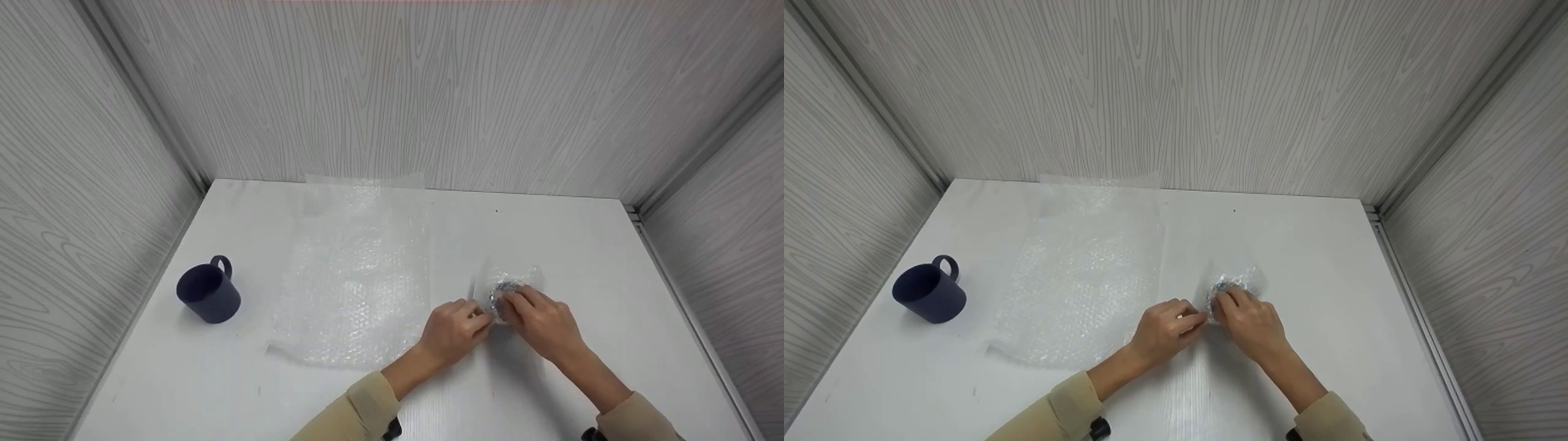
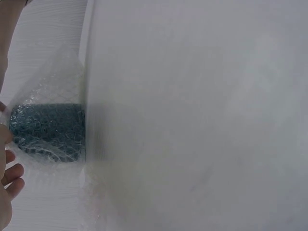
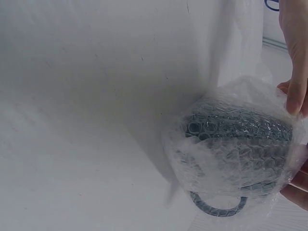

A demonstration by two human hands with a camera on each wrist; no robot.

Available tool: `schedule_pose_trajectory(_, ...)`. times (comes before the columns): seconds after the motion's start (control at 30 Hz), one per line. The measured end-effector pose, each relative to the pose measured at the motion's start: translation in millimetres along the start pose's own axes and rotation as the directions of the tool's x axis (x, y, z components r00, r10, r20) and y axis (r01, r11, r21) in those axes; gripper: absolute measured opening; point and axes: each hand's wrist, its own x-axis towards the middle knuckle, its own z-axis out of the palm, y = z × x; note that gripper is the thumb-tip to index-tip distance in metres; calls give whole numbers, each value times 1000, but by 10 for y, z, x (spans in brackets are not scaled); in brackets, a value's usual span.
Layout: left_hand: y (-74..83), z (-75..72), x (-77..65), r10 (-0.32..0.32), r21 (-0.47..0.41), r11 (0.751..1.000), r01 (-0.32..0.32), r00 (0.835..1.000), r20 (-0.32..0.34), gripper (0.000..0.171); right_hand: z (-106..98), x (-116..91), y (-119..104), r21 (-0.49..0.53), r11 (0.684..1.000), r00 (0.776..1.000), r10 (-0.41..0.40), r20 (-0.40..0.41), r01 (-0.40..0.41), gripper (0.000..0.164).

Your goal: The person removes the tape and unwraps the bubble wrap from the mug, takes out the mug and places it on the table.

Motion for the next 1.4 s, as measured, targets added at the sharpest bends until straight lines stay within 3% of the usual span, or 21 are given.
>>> schedule_pose_trajectory(0.63, 1, -8, -7, 3, 47, 999, -4, 1000, 23, 7, -115, -23, 49, 27, 1000, 998, 5, -65, -3, 33)
schedule_pose_trajectory(0.8, -15, 3, -10, 9, 51, 999, -10, 1000, 23, 9, -136, -45, 84, 18, 1000, 999, 18, -40, -18, 27)
schedule_pose_trajectory(0.9, -25, 6, -8, 9, 49, 999, -10, 1000, 26, 9, -154, -58, 101, 27, 999, 999, 33, -36, -32, 11)
schedule_pose_trajectory(1.07, -30, 3, -7, 0, 40, 999, -1, 1000, 29, 10, -183, -76, 127, 34, 998, 997, 50, -64, -48, 40)
schedule_pose_trajectory(1.4, -20, -17, 3, -8, 28, 1000, 7, 1000, 21, 7, -247, -123, 208, 15, 999, 992, 49, -116, -47, 36)
